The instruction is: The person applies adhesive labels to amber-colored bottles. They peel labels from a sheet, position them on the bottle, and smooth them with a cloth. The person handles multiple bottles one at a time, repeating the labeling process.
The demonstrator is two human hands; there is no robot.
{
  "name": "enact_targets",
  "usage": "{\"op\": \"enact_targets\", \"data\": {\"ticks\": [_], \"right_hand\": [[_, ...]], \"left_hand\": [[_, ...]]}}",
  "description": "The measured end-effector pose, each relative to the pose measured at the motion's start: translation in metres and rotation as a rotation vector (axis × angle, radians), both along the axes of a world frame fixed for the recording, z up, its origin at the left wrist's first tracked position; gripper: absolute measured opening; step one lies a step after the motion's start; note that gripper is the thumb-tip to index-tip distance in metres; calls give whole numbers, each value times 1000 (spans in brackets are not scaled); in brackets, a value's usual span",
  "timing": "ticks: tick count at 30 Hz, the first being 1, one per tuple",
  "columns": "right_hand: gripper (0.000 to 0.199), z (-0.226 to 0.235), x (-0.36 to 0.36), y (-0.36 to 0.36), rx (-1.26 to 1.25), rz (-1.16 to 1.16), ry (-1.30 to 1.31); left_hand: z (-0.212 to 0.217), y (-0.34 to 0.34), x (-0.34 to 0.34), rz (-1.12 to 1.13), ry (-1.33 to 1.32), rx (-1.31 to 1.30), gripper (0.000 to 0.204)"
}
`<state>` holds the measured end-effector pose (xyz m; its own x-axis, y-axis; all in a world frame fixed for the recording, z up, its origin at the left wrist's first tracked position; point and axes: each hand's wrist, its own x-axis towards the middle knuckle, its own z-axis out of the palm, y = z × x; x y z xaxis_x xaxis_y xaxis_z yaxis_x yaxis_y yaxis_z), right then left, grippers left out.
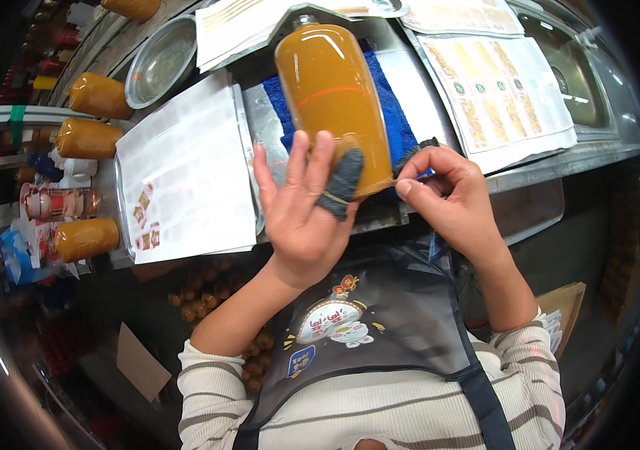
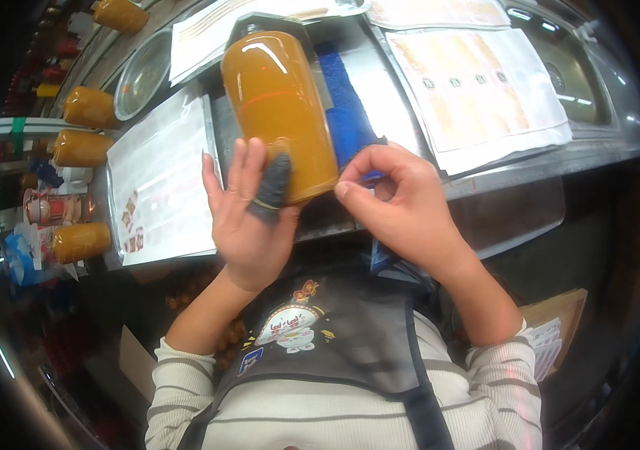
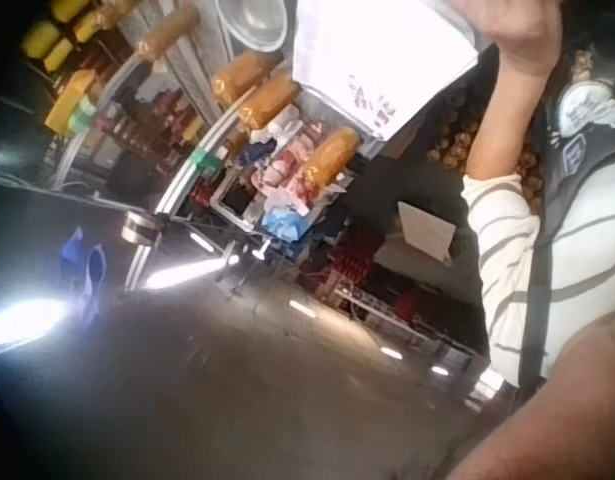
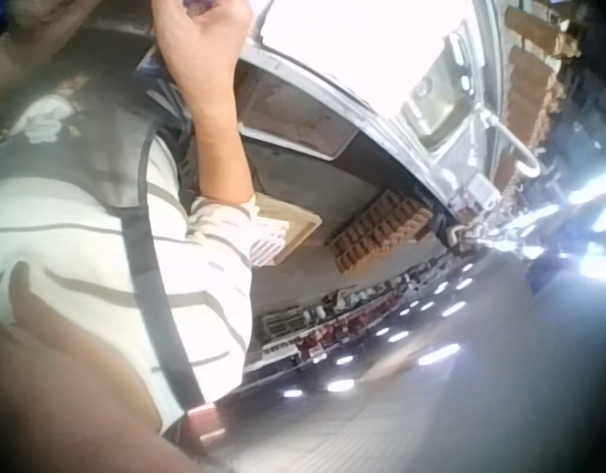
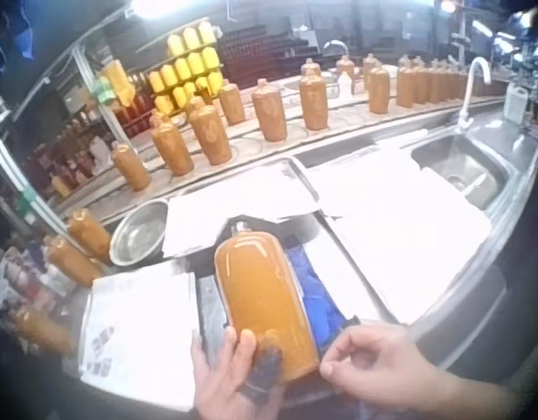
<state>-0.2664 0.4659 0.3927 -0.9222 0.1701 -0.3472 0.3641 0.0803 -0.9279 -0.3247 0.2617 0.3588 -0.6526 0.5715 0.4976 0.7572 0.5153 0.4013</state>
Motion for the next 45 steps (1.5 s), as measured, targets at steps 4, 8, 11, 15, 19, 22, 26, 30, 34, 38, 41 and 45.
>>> {"op": "enact_targets", "data": {"ticks": [4, 8, 11, 15, 19, 22, 26, 30, 34, 38, 41, 45], "right_hand": [[8, 7, -1, -1, 70, 21, 22], [9, 9, 0, 2, 71, 6, 17], [10, 10, -1, 1, -4, -15, 26], [10, 3, -2, 7, -39, -35, 4], [9, 2, -3, 7, -62, -34, -17], [9, 1, -4, 5, -54, -33, -33], [7, -4, -2, 3, -12, -27, -17], [6, -5, 0, 1, 82, 23, 8], [7, 5, -5, -4, 33, 3, 4], [8, 6, -1, -2, 35, -18, 10], [8, 8, -4, -3, 53, -24, 36], [9, 3, -3, 6, -40, -57, -46]], "left_hand": [[-15, -8, 4, 11, -136, 142, 52], [-14, -23, 17, 33, -194, 141, 47], [-13, -31, 25, 0, -162, 83, 35], [-6, -23, 23, -22, -139, 12, 26], [2, -15, 14, -76, -52, -27, 34], [11, -7, 8, -103, -19, -61, 30], [20, 16, -1, -103, 43, -113, 24], [7, 14, -3, 46, -21, 3, 36], [-4, -2, 1, 81, -226, 145, 55], [-8, -20, 19, 84, -261, 110, 47], [-13, -30, 27, 54, -221, 64, 42], [-8, -21, 25, -4, -163, 29, 56]]}}
